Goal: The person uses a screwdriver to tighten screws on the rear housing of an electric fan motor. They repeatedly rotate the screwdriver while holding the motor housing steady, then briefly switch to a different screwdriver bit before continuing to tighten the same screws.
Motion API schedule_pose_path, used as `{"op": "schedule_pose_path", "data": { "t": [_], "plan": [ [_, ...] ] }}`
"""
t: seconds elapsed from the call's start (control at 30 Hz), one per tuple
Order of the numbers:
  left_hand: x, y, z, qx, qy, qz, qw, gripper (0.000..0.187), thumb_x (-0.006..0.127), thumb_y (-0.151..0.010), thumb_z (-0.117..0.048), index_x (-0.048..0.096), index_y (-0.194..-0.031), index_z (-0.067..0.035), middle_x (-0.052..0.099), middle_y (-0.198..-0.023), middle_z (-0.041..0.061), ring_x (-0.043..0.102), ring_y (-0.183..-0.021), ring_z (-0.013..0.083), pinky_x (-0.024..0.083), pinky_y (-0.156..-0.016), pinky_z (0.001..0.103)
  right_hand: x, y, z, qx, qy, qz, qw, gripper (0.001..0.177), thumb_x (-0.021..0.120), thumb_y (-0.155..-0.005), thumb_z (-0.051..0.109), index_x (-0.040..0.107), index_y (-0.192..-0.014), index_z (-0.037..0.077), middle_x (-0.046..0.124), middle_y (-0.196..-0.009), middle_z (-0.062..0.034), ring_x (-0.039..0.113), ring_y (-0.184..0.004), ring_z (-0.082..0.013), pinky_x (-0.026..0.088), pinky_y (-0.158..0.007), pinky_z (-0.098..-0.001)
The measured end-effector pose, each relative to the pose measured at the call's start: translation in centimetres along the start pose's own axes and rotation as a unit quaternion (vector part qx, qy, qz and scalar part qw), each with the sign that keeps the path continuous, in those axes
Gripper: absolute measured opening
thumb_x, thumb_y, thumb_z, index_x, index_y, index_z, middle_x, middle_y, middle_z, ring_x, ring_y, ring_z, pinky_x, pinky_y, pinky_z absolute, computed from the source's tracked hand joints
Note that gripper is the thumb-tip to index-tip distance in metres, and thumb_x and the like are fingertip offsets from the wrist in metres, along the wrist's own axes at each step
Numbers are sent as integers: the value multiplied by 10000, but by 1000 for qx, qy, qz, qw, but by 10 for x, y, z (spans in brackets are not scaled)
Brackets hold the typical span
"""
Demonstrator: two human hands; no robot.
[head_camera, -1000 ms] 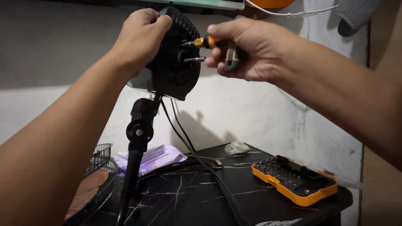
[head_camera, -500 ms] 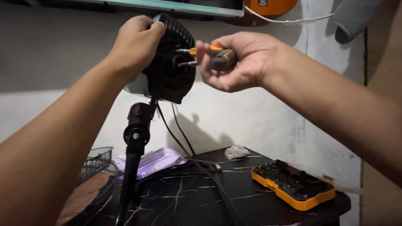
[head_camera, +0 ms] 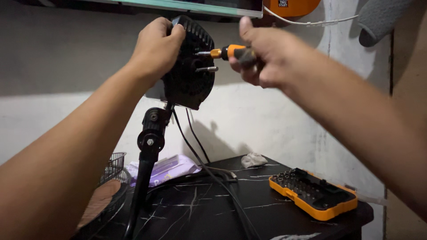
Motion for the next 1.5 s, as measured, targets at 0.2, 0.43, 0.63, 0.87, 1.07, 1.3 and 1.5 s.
{"op": "schedule_pose_path", "data": {
  "t": [0.2,0.43,0.63,0.87,1.07,1.3,1.5],
  "plan": [
    [1,0,2,-4,-3,-3,1000,378,582,-950,-332,674,-1049,21,704,-898,114,666,-820,188,528,-751,352,-14,23,21,158,-273,250,915,523,731,-889,228,469,-1301,41,504,-1214,-289,619,-1007,-373,598,-670,-265],
    [0,1,1,1,5,3,1000,379,577,-950,-329,670,-1038,27,697,-884,121,656,-804,190,524,-735,357,-14,34,24,156,-298,410,848,497,677,-949,-75,439,-1384,-47,469,-1252,-269,526,-1110,-273,582,-858,-299],
    [3,-1,2,-5,6,4,1000,359,578,-946,-324,663,-1001,21,668,-839,90,637,-773,179,512,-715,366,-25,19,26,-108,65,197,972,439,766,-834,423,669,-1105,91,646,-1134,-59,574,-1067,-212,564,-780,-319],
    [2,-4,7,-32,85,51,995,361,567,-981,-351,657,-1034,-6,636,-879,69,589,-800,151,494,-732,339,-24,30,38,-299,291,53,907,360,777,-907,444,732,-899,87,664,-784,-10,591,-683,-95,459,-558,-244],
    [-2,-6,7,-57,183,102,976,330,560,-983,-308,657,-1090,-11,673,-945,50,617,-861,129,514,-798,312,-23,42,33,-247,253,34,935,355,775,-897,379,723,-840,32,713,-735,-53,655,-601,-91,516,-532,-231],
    [-6,-2,0,-121,252,135,951,262,545,-988,-270,628,-1061,-32,652,-890,44,642,-777,144,565,-735,354,-20,43,30,-174,176,16,969,315,767,-907,403,651,-1040,143,711,-751,-36,632,-597,-83,538,-532,-217],
    [-5,-1,-4,-130,255,140,948,257,544,-1007,-265,619,-1057,-24,652,-881,57,662,-766,166,611,-771,370,-20,36,27,-173,117,105,972,321,741,-869,424,696,-1001,135,658,-704,-15,581,-518,-63,520,-504,-195]
  ]
}}
Point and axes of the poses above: each hand's wrist, its own y-axis away from the middle knuckle, its own x-axis out of the palm, z = x × y, the point moved 3 cm from there along -y, towards the middle knuckle
